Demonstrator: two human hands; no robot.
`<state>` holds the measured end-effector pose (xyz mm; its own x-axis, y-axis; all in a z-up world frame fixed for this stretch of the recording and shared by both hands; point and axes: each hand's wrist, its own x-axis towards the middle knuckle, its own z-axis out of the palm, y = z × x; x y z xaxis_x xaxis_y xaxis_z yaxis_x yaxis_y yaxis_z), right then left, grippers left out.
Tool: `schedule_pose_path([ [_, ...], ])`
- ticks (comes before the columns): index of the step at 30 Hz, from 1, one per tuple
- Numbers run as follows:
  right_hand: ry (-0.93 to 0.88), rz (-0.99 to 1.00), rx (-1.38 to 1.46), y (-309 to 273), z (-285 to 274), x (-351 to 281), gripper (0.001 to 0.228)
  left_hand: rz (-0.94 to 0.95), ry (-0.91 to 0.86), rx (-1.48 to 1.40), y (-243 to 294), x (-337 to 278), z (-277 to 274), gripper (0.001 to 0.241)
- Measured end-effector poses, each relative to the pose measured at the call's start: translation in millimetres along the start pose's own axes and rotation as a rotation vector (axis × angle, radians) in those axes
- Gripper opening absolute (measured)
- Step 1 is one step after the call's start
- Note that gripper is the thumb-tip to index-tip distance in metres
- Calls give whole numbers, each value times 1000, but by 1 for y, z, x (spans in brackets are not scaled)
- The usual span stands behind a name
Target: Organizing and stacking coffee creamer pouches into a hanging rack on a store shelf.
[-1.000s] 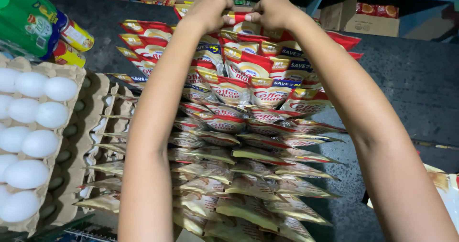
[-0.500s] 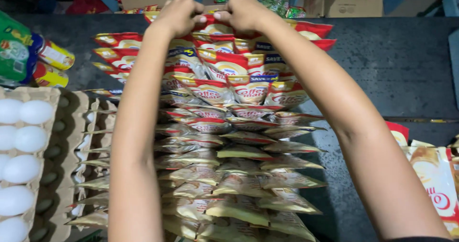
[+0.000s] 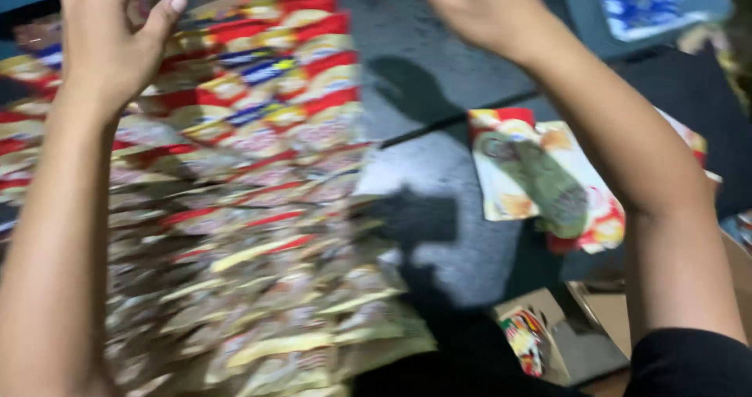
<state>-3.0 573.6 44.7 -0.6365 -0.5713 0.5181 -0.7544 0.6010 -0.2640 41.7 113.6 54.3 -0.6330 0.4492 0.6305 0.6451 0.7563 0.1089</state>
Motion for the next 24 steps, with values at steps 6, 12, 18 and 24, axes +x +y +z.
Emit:
schedule_pose_path([
  [6, 194, 180, 101, 51, -80, -144, 13, 265, -264, 132, 191, 90, 51, 18],
  [12, 182, 336, 260, 61, -109, -235, 33, 516, -509, 21, 337, 96, 203, 18],
  [18, -154, 228, 291, 81, -77, -281, 49, -75, -884, -170, 355, 66, 353, 68],
  [24, -380, 206, 279, 115, -37, -306, 34, -319, -926, -452, 353, 54, 348, 41],
])
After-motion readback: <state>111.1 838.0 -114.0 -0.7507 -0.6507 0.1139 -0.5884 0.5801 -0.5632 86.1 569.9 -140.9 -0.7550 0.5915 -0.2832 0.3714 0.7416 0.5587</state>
